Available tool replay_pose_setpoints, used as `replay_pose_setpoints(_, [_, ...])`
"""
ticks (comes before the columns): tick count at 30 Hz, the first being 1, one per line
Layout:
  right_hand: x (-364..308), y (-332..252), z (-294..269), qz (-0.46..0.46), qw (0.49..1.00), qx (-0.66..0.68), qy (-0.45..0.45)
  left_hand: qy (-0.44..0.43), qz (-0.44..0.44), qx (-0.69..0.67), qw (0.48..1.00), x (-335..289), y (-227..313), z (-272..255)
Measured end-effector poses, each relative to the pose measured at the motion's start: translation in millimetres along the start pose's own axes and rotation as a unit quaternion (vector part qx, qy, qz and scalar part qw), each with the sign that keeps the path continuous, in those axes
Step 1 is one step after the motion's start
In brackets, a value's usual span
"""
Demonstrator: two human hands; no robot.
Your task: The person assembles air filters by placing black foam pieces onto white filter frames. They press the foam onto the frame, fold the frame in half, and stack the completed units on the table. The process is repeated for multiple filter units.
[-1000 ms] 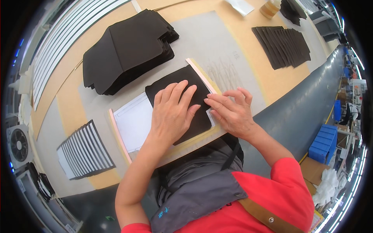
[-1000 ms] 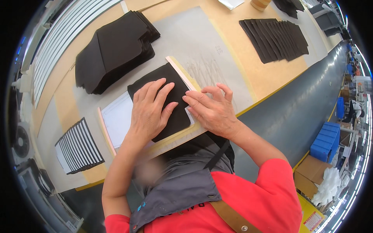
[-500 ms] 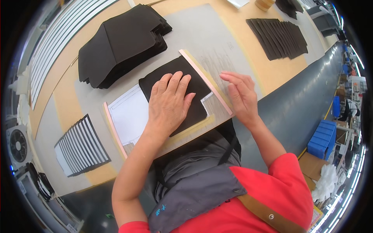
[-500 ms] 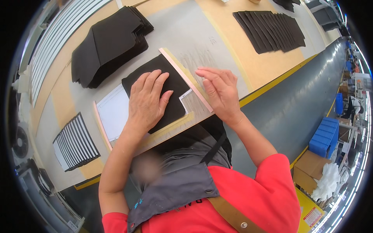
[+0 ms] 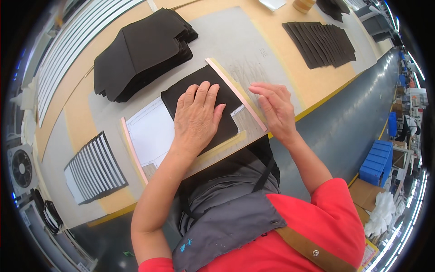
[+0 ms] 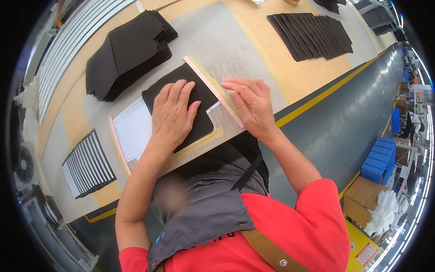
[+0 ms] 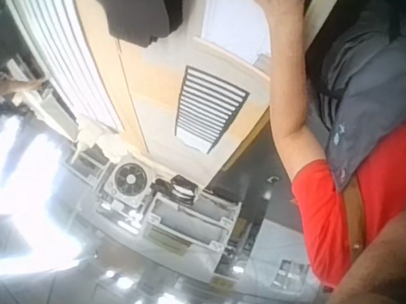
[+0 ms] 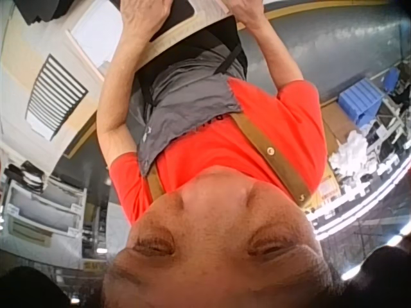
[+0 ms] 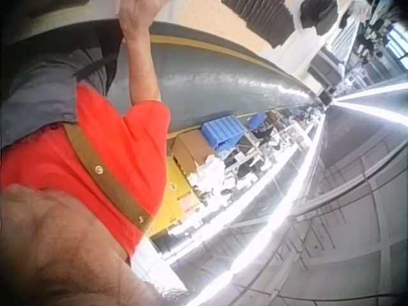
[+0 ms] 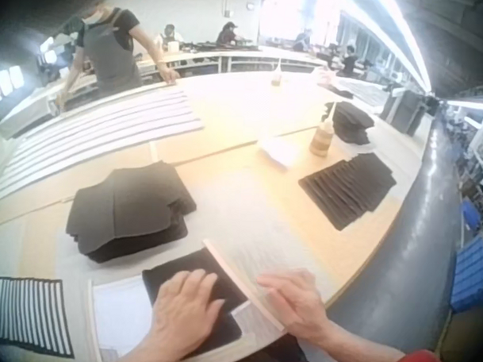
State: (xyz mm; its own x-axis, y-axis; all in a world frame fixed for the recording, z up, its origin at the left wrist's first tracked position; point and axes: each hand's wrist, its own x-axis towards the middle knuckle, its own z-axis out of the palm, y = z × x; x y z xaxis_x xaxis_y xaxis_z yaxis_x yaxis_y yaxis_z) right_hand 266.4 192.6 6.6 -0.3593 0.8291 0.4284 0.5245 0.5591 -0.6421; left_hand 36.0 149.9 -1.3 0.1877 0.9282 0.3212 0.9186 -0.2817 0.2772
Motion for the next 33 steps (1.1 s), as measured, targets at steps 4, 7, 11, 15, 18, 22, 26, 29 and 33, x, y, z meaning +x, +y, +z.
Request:
replay_pose_setpoints(4, [0,-1,-1,-0.048,0.998,-0.028,-0.033,-0.001,-0.005,0.003,1.000,0,2,0])
replay_pose_setpoints(7, [0,-1,2,-0.076,0.994,-0.060,-0.053,0.003,-0.005,0.004,1.000,-1,2,0])
replay_pose_setpoints(11, [-1,-2,4,-0.107,0.988,-0.089,-0.066,0.009,-0.004,0.000,1.000,-1,2,0])
replay_pose_setpoints(15, [-3,-7,8,-0.138,0.976,-0.144,-0.086,0.010,-0.003,-0.010,1.000,-1,0,1])
replay_pose_setpoints(18, [-8,-8,11,-0.145,0.968,-0.180,-0.092,0.015,0.003,-0.015,1.000,6,-2,0])
replay_pose_setpoints(22, [-8,-5,8,-0.145,0.968,-0.182,-0.093,0.024,0.016,-0.006,1.000,21,-6,6])
replay_pose_setpoints(26, [-4,-5,6,-0.142,0.966,-0.189,-0.106,0.047,0.015,-0.010,0.999,26,-6,13])
replay_pose_setpoints(29, [0,-10,9,-0.141,0.966,-0.178,-0.125,0.037,-0.017,-0.069,0.997,21,-10,6])
replay_pose_setpoints(33, [9,-12,-1,-0.148,0.959,-0.167,-0.173,0.105,-0.034,-0.078,0.991,17,-10,6])
